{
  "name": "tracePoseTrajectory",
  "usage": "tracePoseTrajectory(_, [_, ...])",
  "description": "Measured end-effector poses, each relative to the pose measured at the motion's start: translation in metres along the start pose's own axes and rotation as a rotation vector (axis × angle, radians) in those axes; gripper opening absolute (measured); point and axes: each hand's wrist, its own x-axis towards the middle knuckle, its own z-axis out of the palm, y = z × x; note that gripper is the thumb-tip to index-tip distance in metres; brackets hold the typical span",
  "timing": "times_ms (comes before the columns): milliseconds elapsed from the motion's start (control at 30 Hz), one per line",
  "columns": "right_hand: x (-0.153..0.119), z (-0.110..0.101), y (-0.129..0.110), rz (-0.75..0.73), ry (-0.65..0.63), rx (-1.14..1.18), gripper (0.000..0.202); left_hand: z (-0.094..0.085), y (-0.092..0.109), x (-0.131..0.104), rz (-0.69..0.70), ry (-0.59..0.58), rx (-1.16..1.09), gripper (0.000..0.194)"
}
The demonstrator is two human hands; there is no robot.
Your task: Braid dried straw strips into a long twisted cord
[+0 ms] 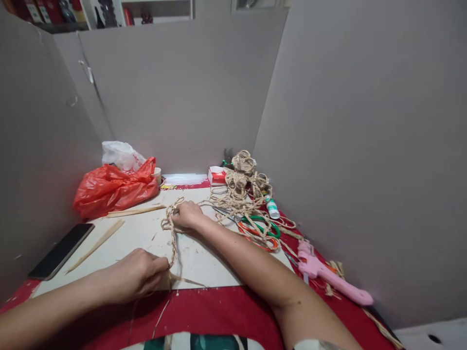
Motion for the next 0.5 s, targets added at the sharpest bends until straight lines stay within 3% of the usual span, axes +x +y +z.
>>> tracePoseTrajectory(133, [0.008, 0.016, -0.008, 0.033, 0.109, 0.552, 0.045, 0.004, 0.003, 0.003, 0.094, 0.015, -0.040, 0.011])
tracePoseTrajectory(267, [0.005, 0.012, -0.017, 0.042, 0.152, 1.124, 0.038, 0.008, 0.007, 0.010, 0.165, -0.004, -0.099, 0.009])
tracePoseTrajectory(367, [0.001, -0.001, -0.019, 0.021, 0.087, 1.378, 0.030, 0.005, 0.007, 0.013, 0.155, 0.002, -0.169, 0.010])
tracePoseTrajectory(500, [0.002, -0.017, -0.014, -0.056, 0.081, 1.567, 0.036, -0.004, 0.002, 0.016, 0.078, -0.010, -0.354, 0.015])
